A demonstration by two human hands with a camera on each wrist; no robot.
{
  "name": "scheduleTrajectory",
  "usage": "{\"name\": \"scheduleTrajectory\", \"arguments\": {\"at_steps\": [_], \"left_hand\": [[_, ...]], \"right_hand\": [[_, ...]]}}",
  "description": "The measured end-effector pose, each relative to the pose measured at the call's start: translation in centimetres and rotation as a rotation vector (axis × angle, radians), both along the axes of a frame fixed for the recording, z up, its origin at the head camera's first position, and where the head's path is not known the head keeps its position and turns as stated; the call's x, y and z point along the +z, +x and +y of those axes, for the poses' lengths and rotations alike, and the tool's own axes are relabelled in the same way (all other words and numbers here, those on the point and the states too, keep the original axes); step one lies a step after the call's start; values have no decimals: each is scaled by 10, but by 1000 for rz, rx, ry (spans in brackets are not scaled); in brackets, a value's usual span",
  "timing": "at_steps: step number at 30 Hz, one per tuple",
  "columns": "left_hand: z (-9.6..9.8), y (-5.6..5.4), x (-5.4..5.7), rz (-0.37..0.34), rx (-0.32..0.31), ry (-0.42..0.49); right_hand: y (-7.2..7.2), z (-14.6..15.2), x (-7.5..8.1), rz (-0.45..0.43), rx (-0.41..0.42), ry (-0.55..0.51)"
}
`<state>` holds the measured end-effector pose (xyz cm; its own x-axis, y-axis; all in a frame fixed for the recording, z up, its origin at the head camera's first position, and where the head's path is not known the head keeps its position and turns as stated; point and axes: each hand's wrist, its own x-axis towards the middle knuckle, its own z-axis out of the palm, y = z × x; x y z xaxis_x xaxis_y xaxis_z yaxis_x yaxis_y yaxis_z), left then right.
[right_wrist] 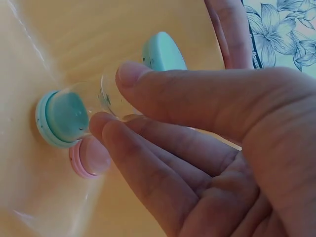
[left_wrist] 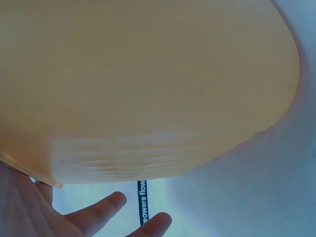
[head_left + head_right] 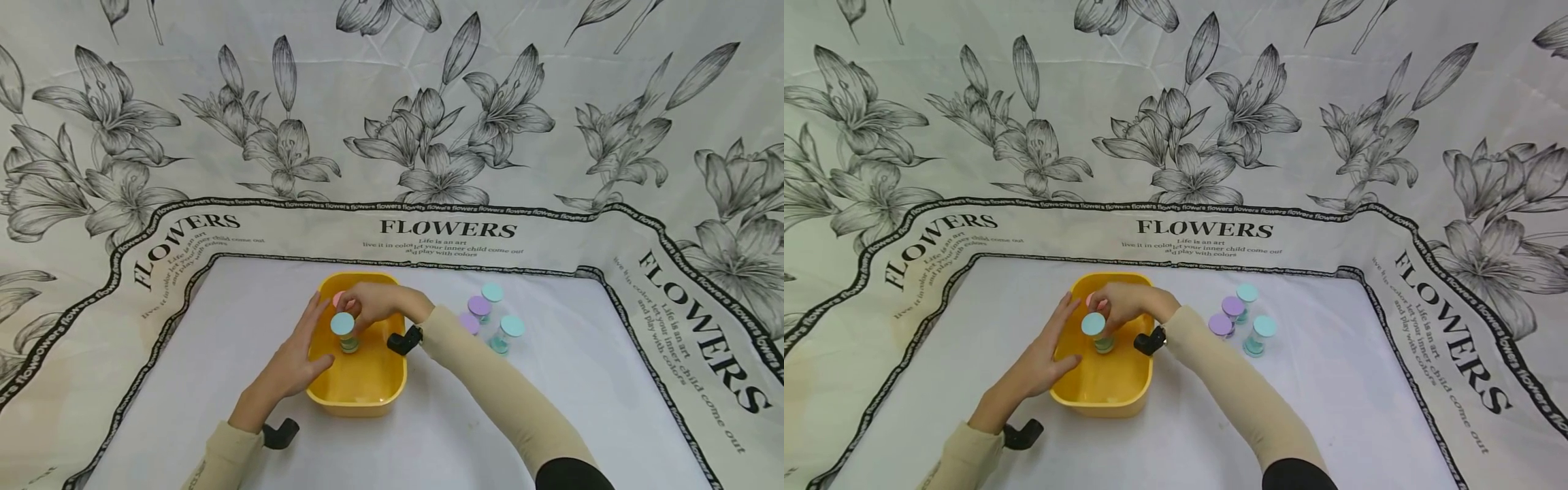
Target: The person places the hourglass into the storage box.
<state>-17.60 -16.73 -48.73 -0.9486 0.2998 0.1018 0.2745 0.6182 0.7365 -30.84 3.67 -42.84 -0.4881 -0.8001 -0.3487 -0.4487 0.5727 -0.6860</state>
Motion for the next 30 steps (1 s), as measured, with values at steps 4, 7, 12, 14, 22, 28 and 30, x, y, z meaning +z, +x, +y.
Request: {"name": "scheduleTrajectory", "arguments": {"at_steps": [4, 7, 12, 14, 22, 28, 30], "left_hand": [[0, 0, 0, 2, 2, -2], [0, 0, 1, -3, 4, -4], [1, 1, 1, -8, 6, -7], [1, 1, 1, -8, 10, -9], [2, 1, 1, -9, 20, -29], [2, 2, 1, 8, 20, -26], [2, 2, 2, -5, 24, -21]], "right_hand": [[0, -3, -3, 17, 0, 11], [1, -5, -2, 38, 6, 26], [2, -7, -1, 0, 11, 19], [1, -8, -2, -12, 14, 4], [0, -5, -2, 20, 18, 0], [0, 3, 5, -64, -16, -5], [1, 9, 9, -99, -38, -6]]}}
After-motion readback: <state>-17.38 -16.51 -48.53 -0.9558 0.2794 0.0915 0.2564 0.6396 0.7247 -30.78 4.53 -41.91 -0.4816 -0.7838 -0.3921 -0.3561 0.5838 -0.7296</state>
